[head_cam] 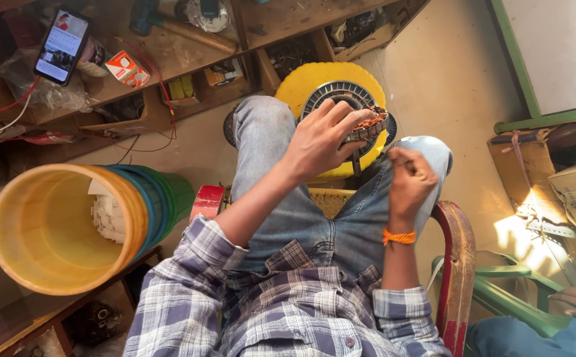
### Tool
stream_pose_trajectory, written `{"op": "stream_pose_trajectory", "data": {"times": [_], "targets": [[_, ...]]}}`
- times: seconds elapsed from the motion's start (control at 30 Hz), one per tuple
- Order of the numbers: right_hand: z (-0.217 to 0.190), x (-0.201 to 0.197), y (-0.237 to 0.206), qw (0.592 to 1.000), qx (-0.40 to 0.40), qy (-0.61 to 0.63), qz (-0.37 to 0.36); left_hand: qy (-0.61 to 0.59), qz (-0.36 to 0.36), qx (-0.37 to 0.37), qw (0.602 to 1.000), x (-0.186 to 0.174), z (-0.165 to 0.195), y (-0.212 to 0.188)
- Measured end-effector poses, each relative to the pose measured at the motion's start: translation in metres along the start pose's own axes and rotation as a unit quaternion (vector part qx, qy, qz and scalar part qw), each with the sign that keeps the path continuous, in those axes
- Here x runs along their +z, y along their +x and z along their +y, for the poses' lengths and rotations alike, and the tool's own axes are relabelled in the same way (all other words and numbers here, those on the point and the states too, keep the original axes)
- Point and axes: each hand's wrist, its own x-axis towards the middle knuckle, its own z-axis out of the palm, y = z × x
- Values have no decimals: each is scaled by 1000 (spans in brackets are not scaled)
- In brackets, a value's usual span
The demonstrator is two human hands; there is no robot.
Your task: The person sits with an electric motor armature on a stool between their legs and fits copper wire coils into the armature slots by hand, pressing and adjusting the windings around the commutator throughout the clip.
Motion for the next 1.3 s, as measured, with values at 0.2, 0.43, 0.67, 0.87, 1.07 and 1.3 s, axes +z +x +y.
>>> {"op": "stream_pose_trajectory", "data": {"times": [0.2,0.43,0.67,0.87,1.07,1.3], "targets": [[-51,-12,42,983,-173,-31,-46,21,86,-12,996,13,-1,-11],[-103,14,64,937,-291,-67,-179,23,96,-13,995,13,-4,-22],[-110,38,83,921,-312,-66,-225,23,106,-13,994,9,-2,-18],[-113,38,91,916,-303,-82,-249,25,93,-28,995,8,0,-10],[-119,34,91,916,-294,-86,-260,28,87,-32,995,12,2,-6],[-131,20,83,916,-292,-85,-262,28,88,-31,995,13,2,-6]]}}
